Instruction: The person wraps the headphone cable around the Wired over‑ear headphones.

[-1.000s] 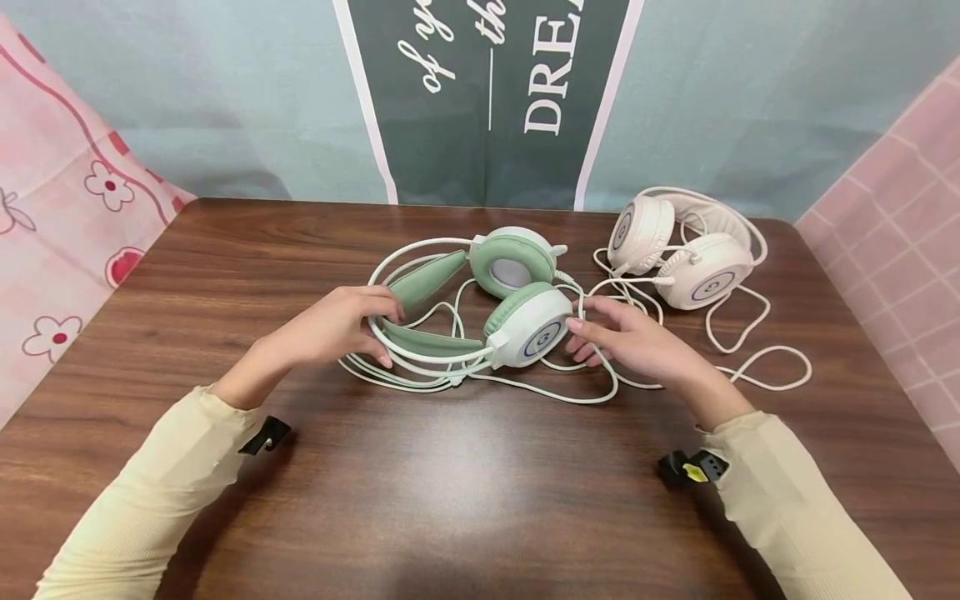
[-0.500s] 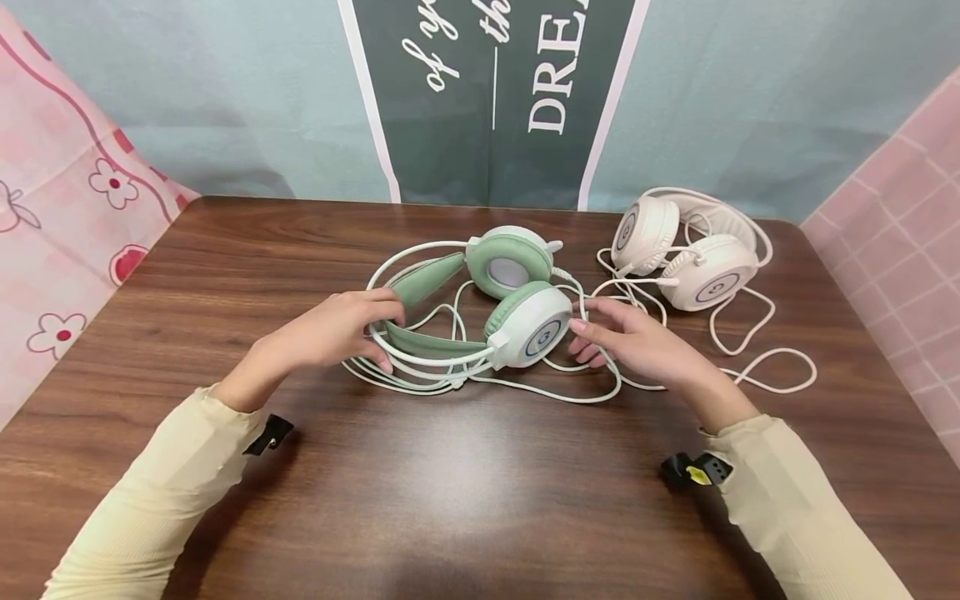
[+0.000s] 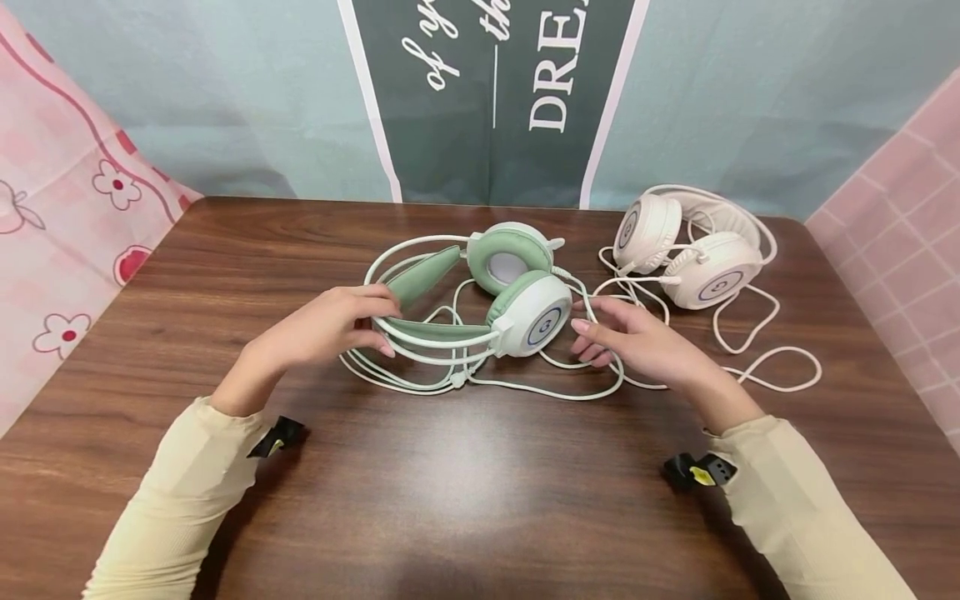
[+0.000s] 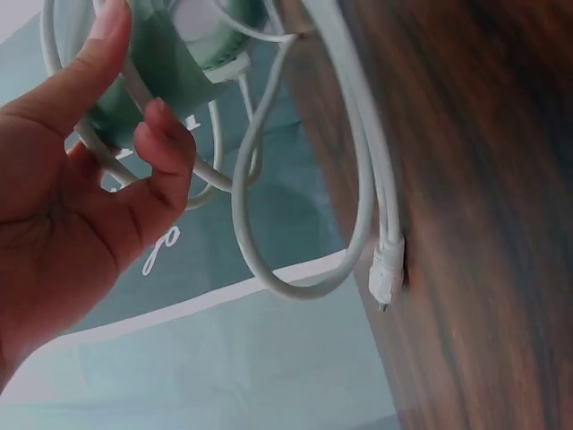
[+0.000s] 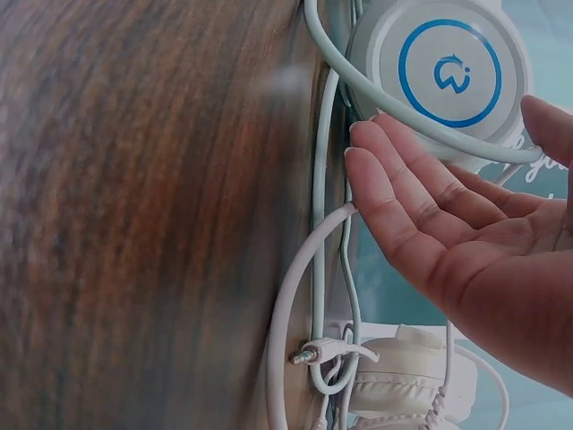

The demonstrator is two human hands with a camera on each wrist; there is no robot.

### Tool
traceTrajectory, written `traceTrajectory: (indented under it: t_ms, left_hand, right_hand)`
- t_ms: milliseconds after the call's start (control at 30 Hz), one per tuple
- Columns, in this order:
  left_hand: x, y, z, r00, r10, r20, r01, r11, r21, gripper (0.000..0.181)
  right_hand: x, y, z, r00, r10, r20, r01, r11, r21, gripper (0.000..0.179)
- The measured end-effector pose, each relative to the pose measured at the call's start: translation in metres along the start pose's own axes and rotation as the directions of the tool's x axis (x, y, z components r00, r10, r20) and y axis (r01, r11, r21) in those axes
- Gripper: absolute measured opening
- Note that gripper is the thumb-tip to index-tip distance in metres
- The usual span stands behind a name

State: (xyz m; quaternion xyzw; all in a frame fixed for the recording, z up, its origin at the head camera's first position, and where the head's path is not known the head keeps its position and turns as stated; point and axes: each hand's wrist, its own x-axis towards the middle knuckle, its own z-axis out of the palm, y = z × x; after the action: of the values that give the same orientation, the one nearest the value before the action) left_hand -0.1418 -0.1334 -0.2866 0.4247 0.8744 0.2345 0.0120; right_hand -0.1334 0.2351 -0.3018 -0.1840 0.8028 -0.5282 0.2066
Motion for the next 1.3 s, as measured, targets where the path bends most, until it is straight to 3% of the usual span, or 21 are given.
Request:
traceTrajectory:
  t_ms: [433,633,900,1167,1300]
  left_hand:
    - [0.0,0.001,-0.005,0.993,0.02,-0.119,-0.021,1.0,-0.007,0.021]
    - [0.0,0.0,-0.004,0.991,0.024,-0.131,-0.024,1.0,-0.001,0.022]
    - [-0.002,0.005,-0.006,0.996,0.004,-0.091,-0.002,1.0,0.027,0.022]
    - [-0.004,0.01,-0.008,0.998,-0.061,0.035,0.059,0.998,0.036,0.026]
    - [-0.005,0.008,-0.007,0.998,-0.044,0.033,0.043,0.999,0.021,0.025]
  right_hand:
    - [-0.001,-0.003,-0.003,1.0,0.021,-0.019,-0.021,0.999,-0.031,0.042]
    - [-0.001,-0.003,-0.003,1.0,-0.018,-0.023,0.018,1.0,-0.018,0.037]
    - [-0.002,-0.002,-0.002,1.0,-0.025,-0.017,0.025,1.0,-0.005,0.038]
    - [-0.003,-0.001,-0.003,0.998,-0.066,-0.014,0.066,0.998,-0.02,0.031]
    - [-0.002,0.0,-0.003,0.998,-0.066,-0.01,0.066,0.998,-0.014,0.032]
